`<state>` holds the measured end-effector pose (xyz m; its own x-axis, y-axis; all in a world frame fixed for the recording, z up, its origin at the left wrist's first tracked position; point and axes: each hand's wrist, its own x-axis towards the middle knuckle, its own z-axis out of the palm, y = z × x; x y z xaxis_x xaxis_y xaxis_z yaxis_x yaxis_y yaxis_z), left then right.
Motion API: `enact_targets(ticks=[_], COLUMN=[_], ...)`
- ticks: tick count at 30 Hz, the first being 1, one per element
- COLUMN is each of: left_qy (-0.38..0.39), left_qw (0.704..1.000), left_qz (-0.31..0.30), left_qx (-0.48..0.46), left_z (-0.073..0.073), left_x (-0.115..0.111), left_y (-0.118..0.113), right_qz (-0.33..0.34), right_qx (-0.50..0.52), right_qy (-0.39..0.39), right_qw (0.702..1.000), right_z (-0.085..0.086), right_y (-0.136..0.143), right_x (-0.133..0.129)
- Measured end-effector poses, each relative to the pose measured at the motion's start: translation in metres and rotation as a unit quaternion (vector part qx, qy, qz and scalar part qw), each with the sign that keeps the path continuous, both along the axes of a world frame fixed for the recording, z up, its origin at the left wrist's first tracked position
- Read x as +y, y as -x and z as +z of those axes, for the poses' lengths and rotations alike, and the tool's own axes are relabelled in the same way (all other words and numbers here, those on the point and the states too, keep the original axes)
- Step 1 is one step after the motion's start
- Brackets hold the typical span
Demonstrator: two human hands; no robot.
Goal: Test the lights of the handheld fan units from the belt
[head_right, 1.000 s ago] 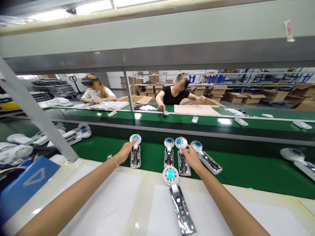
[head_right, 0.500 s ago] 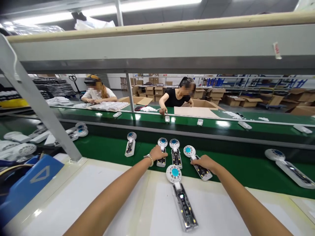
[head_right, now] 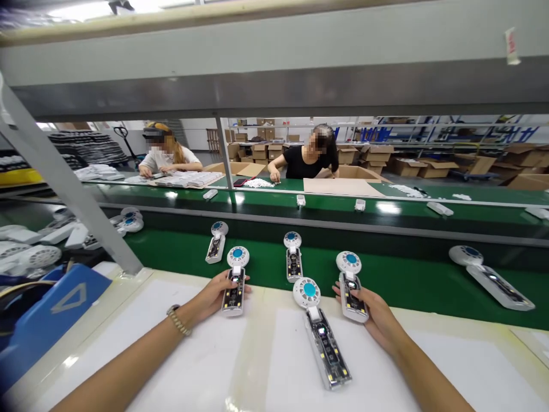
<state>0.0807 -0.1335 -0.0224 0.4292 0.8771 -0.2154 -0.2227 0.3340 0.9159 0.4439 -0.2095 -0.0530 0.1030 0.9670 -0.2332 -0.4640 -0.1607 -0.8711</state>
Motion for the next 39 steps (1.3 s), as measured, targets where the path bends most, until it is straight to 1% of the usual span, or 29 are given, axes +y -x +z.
enact_targets(ticks=[4,8,11,17,25,30,36,39], left_qy=[-0.023,-0.022,-0.023,-0.022,-0.022,-0.025,-0.018,-0.011], left_qw=[0.999,0.999,0.999,0.999,0.999,0.999,0.999,0.999], left_qz=[-0.001,-0.009,-0.013,-0.010,-0.020,-0.032,-0.040,-0.030], left_qx=[-0.037,-0.022,-0.027,-0.024,-0.013,-0.009,-0.011,-0.011], left_z=[-0.005,-0.002,-0.001,-0.003,-0.005,-0.004,-0.004,-0.001], left_x=[-0.005,-0.008,-0.009,-0.007,-0.003,-0.004,-0.005,-0.006], left_y=[0.001,0.000,0.000,-0.001,0.001,0.002,0.004,0.002], right_qz=[-0.007,0.004,0.008,-0.007,-0.014,-0.020,-0.011,-0.008], right_qx=[0.018,-0.008,-0.026,-0.007,-0.012,-0.004,-0.002,-0.017], right_qy=[0.008,0.013,0.010,0.014,-0.001,-0.003,0.000,-0.007], right_qw=[1.000,1.000,1.000,1.000,1.000,1.000,1.000,1.000], right_z=[-0.004,0.000,0.001,0.000,0.007,0.005,0.001,0.002], right_y=[-0.003,-0.003,-0.001,-0.001,0.006,0.006,0.002,0.002], right_x=[-0.003,-0.007,-0.008,-0.007,-0.007,-0.007,-0.005,-0.005])
